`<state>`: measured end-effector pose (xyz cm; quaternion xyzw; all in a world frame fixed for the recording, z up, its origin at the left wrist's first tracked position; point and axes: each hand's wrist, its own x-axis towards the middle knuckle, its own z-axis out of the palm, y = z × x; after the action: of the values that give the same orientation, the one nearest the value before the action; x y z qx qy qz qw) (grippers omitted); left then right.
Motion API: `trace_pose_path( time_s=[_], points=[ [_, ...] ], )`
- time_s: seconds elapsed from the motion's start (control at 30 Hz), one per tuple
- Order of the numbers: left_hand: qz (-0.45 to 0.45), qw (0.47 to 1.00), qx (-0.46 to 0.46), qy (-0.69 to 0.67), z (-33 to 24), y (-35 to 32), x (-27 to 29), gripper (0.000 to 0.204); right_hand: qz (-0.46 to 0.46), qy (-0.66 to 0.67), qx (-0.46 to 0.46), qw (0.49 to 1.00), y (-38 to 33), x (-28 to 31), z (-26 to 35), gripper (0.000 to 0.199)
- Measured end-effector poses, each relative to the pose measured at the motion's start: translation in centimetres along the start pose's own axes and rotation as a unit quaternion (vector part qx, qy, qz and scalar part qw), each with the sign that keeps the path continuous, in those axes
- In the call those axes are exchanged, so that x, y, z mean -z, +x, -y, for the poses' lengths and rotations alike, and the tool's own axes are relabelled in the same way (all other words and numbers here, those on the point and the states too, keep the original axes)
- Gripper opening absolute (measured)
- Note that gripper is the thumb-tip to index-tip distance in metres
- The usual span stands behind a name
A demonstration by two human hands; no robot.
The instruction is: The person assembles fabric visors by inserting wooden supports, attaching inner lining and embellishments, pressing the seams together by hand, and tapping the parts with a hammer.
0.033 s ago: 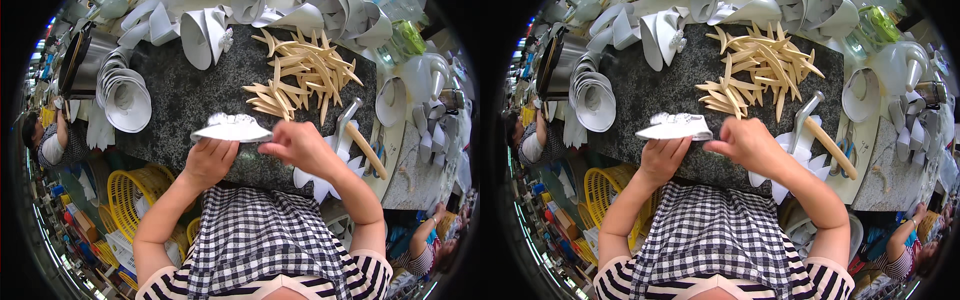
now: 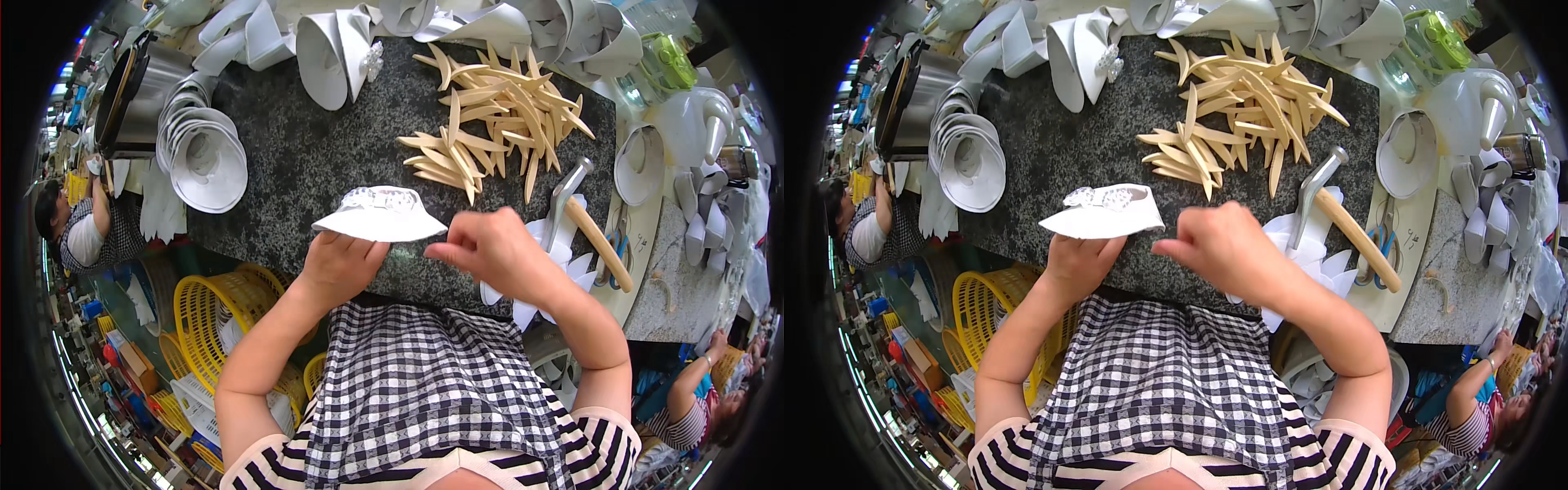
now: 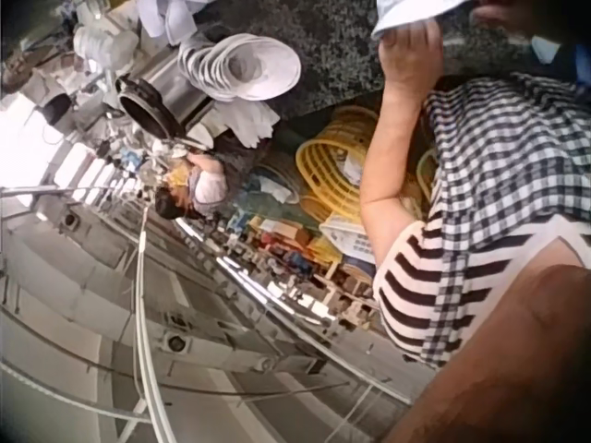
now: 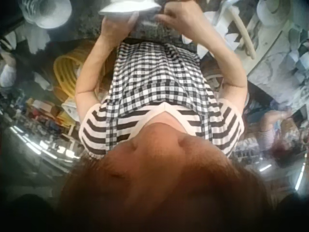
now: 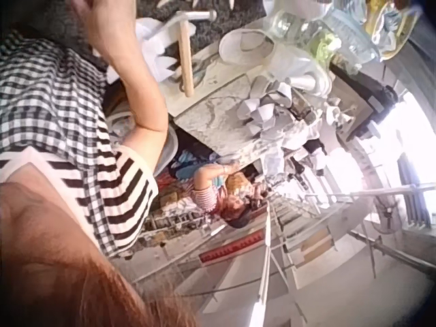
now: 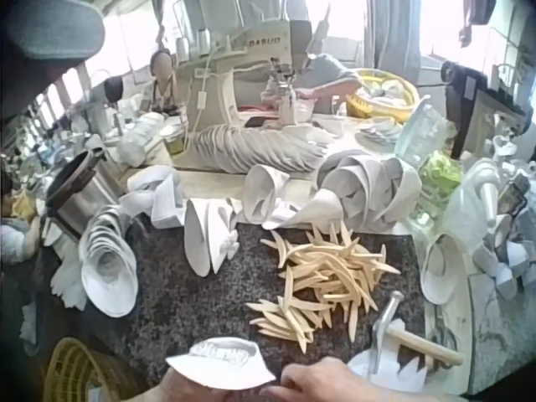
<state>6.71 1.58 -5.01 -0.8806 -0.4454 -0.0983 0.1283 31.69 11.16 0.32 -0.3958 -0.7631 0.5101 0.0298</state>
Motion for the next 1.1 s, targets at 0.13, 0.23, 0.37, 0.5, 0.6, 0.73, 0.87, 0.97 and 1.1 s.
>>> trace_pose_path(
  time_s=[0.13, 0.23, 0.37, 0.5, 0.6, 0.73, 0.87, 0.97, 1.1],
  points=[
    [-0.016, 0.999, -0.007, -0.034, -0.2, 1.8, 0.3, 0.034, -0.186, -0.138, 0.303, 0.925, 0.7, -4.9, 0.7, 0.02],
    [-0.004, 0.993, 0.065, -0.1, -0.1, 2.4, 1.1, 0.029, -0.227, -0.274, 0.275, 0.893, 3.5, -5.0, -1.2, 0.025],
    [0.049, 0.965, 0.179, -0.183, -0.3, 3.0, 1.8, 0.018, -0.191, -0.305, 0.268, 0.894, 3.3, -4.2, -0.9, 0.02],
    [0.021, 0.951, 0.202, -0.232, 0.3, 3.1, 1.3, 0.016, -0.107, -0.322, 0.217, 0.915, 3.7, -3.4, 0.4, 0.025],
    [0.04, 0.958, 0.181, -0.218, 0.6, 3.3, 1.4, 0.014, -0.114, -0.341, 0.235, 0.903, 4.0, -3.4, 0.3, 0.013],
    [0.038, 0.962, 0.157, -0.222, 0.8, 3.5, 1.0, 0.012, -0.142, -0.354, 0.267, 0.885, 4.4, -3.6, 0.3, 0.004],
    [0.027, 0.964, 0.155, -0.217, 0.8, 3.6, 0.9, 0.014, -0.138, -0.368, 0.265, 0.88, 4.4, -3.6, 0.3, 0.006],
    [0.023, 0.957, 0.167, -0.234, 0.7, 3.4, 1.3, 0.015, -0.156, -0.339, 0.254, 0.893, 4.4, -4.1, 0.0, 0.008],
    [0.021, 0.976, 0.11, -0.185, 0.4, 2.3, 1.0, 0.019, -0.133, -0.372, 0.278, 0.875, 3.7, -4.5, -1.1, 0.023]
  ],
)
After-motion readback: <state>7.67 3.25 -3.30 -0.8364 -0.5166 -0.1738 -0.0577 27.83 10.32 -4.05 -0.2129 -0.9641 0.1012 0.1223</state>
